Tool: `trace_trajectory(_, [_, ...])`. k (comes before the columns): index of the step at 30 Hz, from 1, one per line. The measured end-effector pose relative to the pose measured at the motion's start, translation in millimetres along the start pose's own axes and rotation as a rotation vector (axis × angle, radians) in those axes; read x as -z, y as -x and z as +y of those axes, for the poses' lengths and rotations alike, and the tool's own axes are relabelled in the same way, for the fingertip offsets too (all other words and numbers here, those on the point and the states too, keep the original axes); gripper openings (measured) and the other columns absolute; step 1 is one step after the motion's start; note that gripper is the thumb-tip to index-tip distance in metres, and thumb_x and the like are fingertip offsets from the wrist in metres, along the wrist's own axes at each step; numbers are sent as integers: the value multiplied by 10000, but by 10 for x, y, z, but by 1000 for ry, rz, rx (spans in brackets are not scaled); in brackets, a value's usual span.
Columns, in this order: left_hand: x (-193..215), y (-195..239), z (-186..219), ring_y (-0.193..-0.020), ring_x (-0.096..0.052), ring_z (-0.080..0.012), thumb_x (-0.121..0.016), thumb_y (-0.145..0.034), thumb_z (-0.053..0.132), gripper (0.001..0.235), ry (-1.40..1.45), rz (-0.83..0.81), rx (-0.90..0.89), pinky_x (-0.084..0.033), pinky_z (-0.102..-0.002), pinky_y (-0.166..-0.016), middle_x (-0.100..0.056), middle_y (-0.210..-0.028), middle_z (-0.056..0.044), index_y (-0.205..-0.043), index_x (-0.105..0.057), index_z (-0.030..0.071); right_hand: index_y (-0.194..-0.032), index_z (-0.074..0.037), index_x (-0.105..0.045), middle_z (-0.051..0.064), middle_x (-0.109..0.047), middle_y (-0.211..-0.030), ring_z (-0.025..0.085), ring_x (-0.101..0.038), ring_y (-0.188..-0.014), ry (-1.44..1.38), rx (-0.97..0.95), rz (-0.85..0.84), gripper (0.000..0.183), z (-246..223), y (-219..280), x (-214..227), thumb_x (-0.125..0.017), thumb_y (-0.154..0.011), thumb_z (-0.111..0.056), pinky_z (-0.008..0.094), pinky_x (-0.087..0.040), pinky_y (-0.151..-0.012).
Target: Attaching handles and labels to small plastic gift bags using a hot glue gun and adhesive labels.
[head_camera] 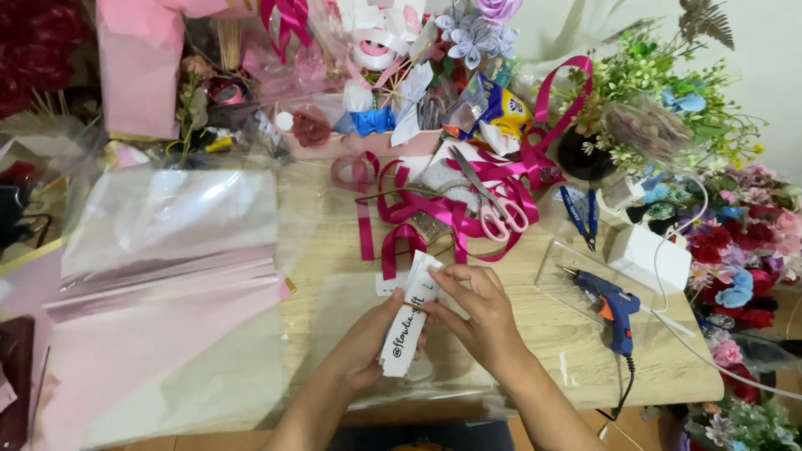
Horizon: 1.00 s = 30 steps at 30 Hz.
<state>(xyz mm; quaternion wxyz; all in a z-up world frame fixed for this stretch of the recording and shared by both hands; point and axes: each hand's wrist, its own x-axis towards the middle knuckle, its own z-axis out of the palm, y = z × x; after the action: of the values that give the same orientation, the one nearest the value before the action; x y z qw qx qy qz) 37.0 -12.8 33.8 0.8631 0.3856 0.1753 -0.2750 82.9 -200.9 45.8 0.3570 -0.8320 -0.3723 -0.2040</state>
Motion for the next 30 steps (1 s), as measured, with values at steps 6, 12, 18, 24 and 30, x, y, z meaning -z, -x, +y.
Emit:
trace_trajectory(6, [-58, 20, 47, -692, -648, -193, -529, -956, 503, 565, -21, 35, 52, -555, -326, -554, -712, -991, -149, -1196, -649, 6, -1282, -185, -675, 93, -643, -1238, 275, -600, -1084, 8, -38, 36, 490, -33, 66, -8, -844, -826, -132, 363, -503, -924])
trace_trajectory(12, [-8, -43, -21, -681, -645, -191, -570, -911, 498, 613, -40, -15, 16, -558, -318, -561, -705, -998, -149, -1226, -652, -21, -1290, -136, -658, 34, -652, -1133, 206, -601, -1077, -88, -182, 19, 526, -12, 147, -28, -851, -801, -143, 325, -505, -938])
trace_trajectory(18, [-29, -26, -40, -731, -662, -190, -558, -937, 472, 525, -123, -16, -3, -568, -305, -586, -718, -997, -128, -1167, -676, 15, -1132, -160, -709, -7, -724, -950, 165, -651, -934, -211, -290, -20, 348, -66, 141, 11, -831, -808, -122, 319, -497, -863])
trace_trajectory(24, [-88, 6, -24, -814, -649, -188, -548, -918, 472, 559, -299, 4, -8, -540, -289, -622, -698, -1057, -115, -1236, -696, 37, -824, -144, -722, -7, -695, -853, 149, -620, -869, -422, -464, -44, 119, -80, 117, 46, -833, -799, -109, 290, -479, -830])
trace_trajectory(30, [-87, 22, -59, -673, -629, -184, -562, -970, 392, 460, -196, 20, -20, -504, -282, -531, -714, -957, -129, -1149, -694, -12, -886, -137, -692, -1, -748, -857, 142, -691, -817, -341, -309, -8, 75, -110, 120, 116, -755, -874, -98, 297, -483, -841])
